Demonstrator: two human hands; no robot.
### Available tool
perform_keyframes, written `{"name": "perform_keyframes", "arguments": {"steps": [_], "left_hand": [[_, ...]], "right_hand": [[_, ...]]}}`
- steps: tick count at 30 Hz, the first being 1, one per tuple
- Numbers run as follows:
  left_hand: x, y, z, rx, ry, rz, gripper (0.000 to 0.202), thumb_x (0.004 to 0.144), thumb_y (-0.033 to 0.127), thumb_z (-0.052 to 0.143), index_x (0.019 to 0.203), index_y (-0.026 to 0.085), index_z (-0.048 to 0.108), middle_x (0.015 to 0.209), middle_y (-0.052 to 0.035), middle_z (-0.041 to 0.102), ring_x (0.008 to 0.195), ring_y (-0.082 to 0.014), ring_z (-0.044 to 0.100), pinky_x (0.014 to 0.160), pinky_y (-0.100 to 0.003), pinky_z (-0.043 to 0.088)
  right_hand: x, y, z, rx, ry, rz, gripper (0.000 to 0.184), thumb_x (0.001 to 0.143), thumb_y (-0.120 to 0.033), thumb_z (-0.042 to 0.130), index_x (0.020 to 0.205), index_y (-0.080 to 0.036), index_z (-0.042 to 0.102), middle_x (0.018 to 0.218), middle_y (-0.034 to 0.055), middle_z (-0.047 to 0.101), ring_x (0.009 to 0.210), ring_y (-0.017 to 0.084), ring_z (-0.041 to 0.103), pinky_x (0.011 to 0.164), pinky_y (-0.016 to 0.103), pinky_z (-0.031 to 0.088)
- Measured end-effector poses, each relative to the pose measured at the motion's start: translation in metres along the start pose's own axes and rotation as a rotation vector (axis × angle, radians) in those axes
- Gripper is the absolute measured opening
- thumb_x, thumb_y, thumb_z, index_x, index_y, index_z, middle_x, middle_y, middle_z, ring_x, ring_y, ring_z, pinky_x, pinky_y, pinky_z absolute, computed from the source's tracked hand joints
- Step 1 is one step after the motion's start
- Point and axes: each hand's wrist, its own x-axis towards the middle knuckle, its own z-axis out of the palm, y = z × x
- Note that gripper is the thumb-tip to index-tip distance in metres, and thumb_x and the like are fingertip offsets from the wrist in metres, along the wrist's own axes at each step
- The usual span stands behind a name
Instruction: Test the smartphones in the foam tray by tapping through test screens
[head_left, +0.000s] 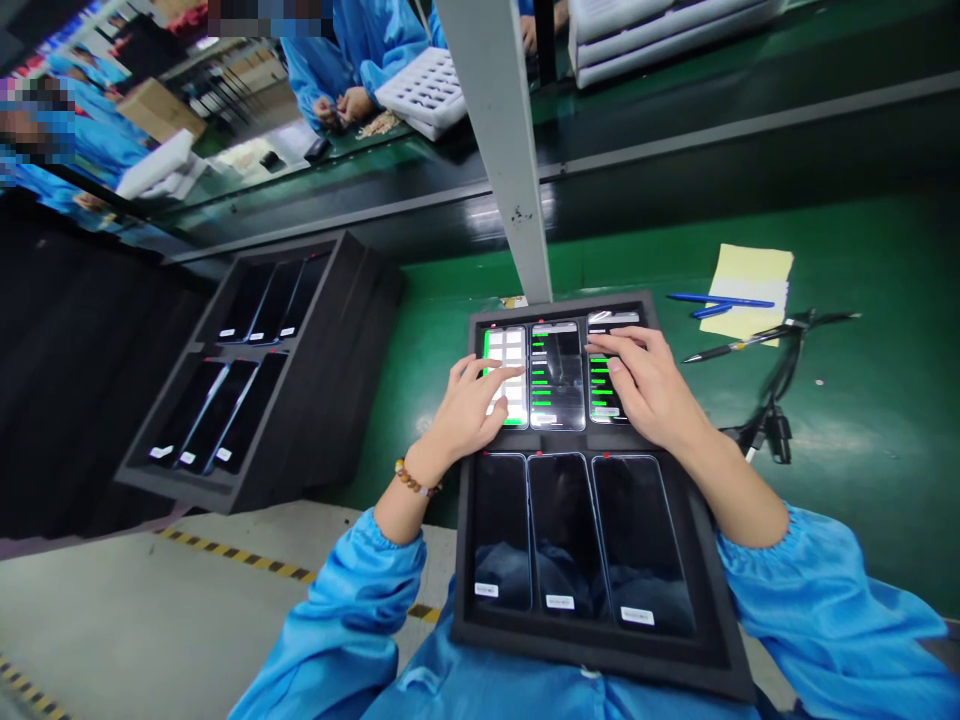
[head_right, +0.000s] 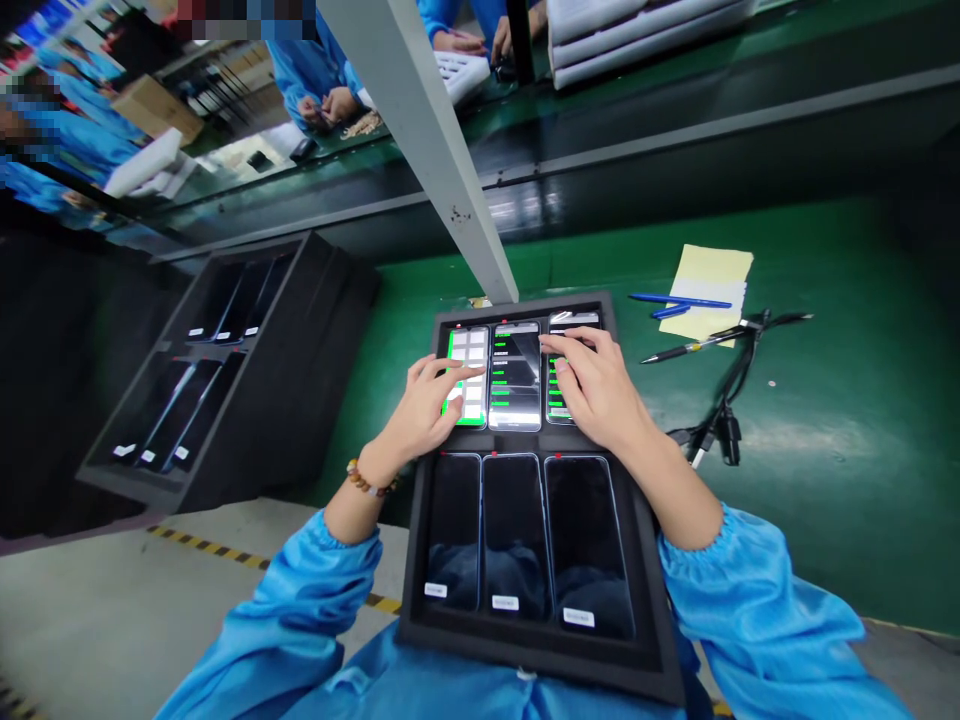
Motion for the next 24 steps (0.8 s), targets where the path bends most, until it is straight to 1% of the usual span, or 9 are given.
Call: {"name": "perform_keyframes", "arguments": {"steps": [4, 7, 9, 12, 15, 17, 22, 24], "left_hand": [[0.027, -0.009, -0.002, 0.012, 0.036, -0.001, 0.047, 0.104, 0.024, 0.044, 0.148, 0.024, 0.061, 0.132, -0.0065, 0.076, 0.138, -0.0273, 0.056, 0.132, -0.055, 0.026], [0.045, -0.013, -0.002, 0.019, 0.060, 0.004, 0.047, 0.103, 0.024, 0.043, 0.146, 0.023, 0.061, 0.137, -0.0071, 0.074, 0.138, -0.0281, 0.055, 0.128, -0.053, 0.030], [0.054, -0.014, -0.002, 0.021, 0.073, 0.000, 0.047, 0.103, 0.024, 0.042, 0.147, 0.022, 0.060, 0.140, -0.0069, 0.073, 0.138, -0.0287, 0.054, 0.125, -0.052, 0.033], [0.061, -0.015, 0.000, 0.029, 0.093, -0.010, 0.047, 0.103, 0.023, 0.042, 0.146, 0.023, 0.061, 0.139, -0.0065, 0.074, 0.135, -0.0288, 0.056, 0.122, -0.051, 0.034], [0.060, -0.017, 0.002, 0.052, 0.133, -0.028, 0.046, 0.103, 0.022, 0.042, 0.145, 0.024, 0.062, 0.140, -0.0065, 0.074, 0.134, -0.0288, 0.057, 0.121, -0.051, 0.034], [0.054, -0.020, 0.003, 0.087, 0.175, -0.066, 0.045, 0.102, 0.020, 0.044, 0.143, 0.024, 0.063, 0.139, -0.0067, 0.075, 0.134, -0.0299, 0.057, 0.121, -0.053, 0.033], [0.039, -0.023, 0.005, 0.208, 0.284, -0.170, 0.038, 0.101, 0.019, 0.046, 0.133, 0.024, 0.066, 0.116, -0.0076, 0.081, 0.126, -0.0346, 0.060, 0.117, -0.057, 0.033], [0.036, -0.021, 0.006, 0.239, 0.319, -0.196, 0.037, 0.101, 0.019, 0.046, 0.132, 0.025, 0.066, 0.111, -0.0077, 0.081, 0.123, -0.0354, 0.060, 0.116, -0.057, 0.034]], "right_hand": [[0.000, 0.001, 0.000, -0.007, -0.005, 0.003, 0.045, 0.112, -0.032, 0.039, 0.151, -0.025, 0.061, 0.133, 0.0069, 0.079, 0.138, 0.033, 0.052, 0.120, 0.061, 0.044], [0.000, 0.000, 0.000, -0.011, -0.008, 0.004, 0.045, 0.112, -0.032, 0.039, 0.151, -0.025, 0.062, 0.132, 0.0074, 0.079, 0.138, 0.034, 0.053, 0.119, 0.062, 0.045], [0.000, 0.000, 0.000, -0.005, -0.007, 0.003, 0.046, 0.112, -0.032, 0.039, 0.152, -0.025, 0.062, 0.132, 0.0075, 0.079, 0.138, 0.034, 0.053, 0.119, 0.063, 0.045], [0.000, 0.000, 0.000, 0.001, -0.008, 0.011, 0.046, 0.112, -0.032, 0.039, 0.152, -0.026, 0.062, 0.132, 0.0076, 0.078, 0.139, 0.035, 0.053, 0.118, 0.064, 0.045], [0.000, 0.000, 0.000, -0.005, -0.006, 0.012, 0.045, 0.112, -0.032, 0.040, 0.152, -0.027, 0.062, 0.132, 0.0070, 0.078, 0.139, 0.034, 0.052, 0.118, 0.063, 0.045], [0.000, 0.001, 0.000, -0.010, -0.006, 0.006, 0.045, 0.113, -0.031, 0.040, 0.152, -0.026, 0.061, 0.132, 0.0068, 0.079, 0.140, 0.034, 0.052, 0.119, 0.062, 0.045], [0.000, 0.002, 0.001, -0.015, -0.021, -0.004, 0.045, 0.112, -0.030, 0.040, 0.152, -0.026, 0.061, 0.134, 0.0068, 0.078, 0.140, 0.034, 0.052, 0.118, 0.063, 0.045], [0.000, 0.002, 0.001, -0.015, -0.024, -0.006, 0.045, 0.112, -0.030, 0.040, 0.152, -0.026, 0.061, 0.134, 0.0063, 0.078, 0.139, 0.034, 0.051, 0.119, 0.063, 0.045]]}}
